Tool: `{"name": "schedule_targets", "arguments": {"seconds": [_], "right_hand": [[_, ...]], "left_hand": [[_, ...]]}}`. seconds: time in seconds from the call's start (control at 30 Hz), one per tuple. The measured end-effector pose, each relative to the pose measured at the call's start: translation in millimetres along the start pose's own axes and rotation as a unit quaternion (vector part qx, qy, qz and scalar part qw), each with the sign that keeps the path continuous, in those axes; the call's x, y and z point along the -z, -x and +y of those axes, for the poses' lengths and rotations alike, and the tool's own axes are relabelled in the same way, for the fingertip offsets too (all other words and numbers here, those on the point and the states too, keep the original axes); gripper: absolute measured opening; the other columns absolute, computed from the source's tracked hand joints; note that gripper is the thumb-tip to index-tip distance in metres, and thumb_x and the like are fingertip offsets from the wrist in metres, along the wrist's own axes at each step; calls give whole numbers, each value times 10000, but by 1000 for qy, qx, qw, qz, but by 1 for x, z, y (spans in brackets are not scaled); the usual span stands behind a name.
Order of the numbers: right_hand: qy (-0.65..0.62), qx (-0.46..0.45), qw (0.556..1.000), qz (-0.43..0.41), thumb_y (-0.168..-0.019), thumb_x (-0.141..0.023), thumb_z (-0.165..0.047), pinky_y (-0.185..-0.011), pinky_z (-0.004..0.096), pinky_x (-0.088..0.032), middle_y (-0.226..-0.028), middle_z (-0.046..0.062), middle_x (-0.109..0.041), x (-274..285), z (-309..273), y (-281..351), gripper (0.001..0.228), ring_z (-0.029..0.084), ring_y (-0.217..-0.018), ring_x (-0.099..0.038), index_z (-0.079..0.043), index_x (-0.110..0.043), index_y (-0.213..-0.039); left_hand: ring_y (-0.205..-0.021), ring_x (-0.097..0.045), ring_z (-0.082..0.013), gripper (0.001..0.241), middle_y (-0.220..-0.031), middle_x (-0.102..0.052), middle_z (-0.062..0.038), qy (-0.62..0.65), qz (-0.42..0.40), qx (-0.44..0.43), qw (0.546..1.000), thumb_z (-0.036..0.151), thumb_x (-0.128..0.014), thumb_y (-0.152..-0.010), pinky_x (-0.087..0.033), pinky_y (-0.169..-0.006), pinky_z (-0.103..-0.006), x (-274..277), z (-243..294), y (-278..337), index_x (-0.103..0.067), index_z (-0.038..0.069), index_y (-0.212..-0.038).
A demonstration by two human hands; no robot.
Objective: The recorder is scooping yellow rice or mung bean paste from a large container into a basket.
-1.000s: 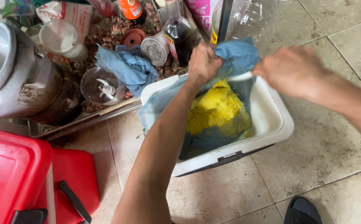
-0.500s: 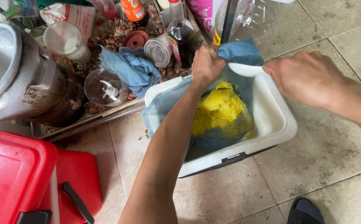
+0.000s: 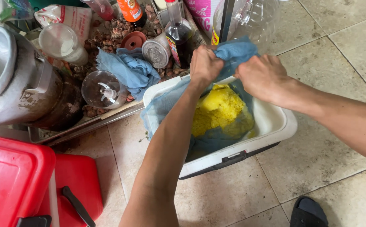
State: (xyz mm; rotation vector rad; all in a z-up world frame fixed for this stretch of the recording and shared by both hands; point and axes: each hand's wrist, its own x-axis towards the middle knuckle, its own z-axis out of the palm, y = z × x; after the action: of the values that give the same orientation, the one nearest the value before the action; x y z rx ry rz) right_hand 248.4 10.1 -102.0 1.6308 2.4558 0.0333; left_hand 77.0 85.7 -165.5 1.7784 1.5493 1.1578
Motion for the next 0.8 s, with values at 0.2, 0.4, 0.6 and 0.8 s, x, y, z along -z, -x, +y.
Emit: {"name": "schedule_targets", "arguments": {"seconds": [0.2, 0.4, 0.6, 0.8], "right_hand": [[-57, -44, 996, -46, -1057, -520, -304, -739, 452, -621, -883, 171, -757, 86, -15, 32, 266, 323, -749, -748, -165, -745, -1094], [21, 3, 1000, 9, -966, -603, -193, -778, 476, -625, -909, 167, -762, -41, 23, -25, 225, 326, -817, -758, -110, -811, -944], [-20, 12, 999, -26, -1014, -588, -318, -785, 482, -620, -867, 130, -769, 44, 2, 4, 243, 323, -797, -758, -200, -799, -993], [-45, 2, 999, 26, -971, -661, -354, -790, 495, -601, -878, 144, -773, 19, 2, -11, 249, 342, -822, -743, -162, -817, -941]], "left_hand": [[-755, -751, -349, 261, -750, -699, -237, 34, 7, -25, 999, 108, -690, -710, -575, -692, -414, 4, 8, -2, -787, 37, -942], [-768, -744, -371, 201, -764, -682, -257, 15, 11, -38, 999, 105, -686, -739, -582, -696, -420, -1, 1, 0, -769, 12, -896], [-672, -759, -326, 208, -707, -692, -226, 72, 12, -1, 997, 145, -709, -740, -571, -666, -406, 9, 16, 6, -762, 31, -905], [-692, -757, -299, 238, -741, -705, -235, 18, 3, 14, 1000, 139, -701, -758, -564, -683, -387, 6, 12, 6, -799, 47, -954]]}}
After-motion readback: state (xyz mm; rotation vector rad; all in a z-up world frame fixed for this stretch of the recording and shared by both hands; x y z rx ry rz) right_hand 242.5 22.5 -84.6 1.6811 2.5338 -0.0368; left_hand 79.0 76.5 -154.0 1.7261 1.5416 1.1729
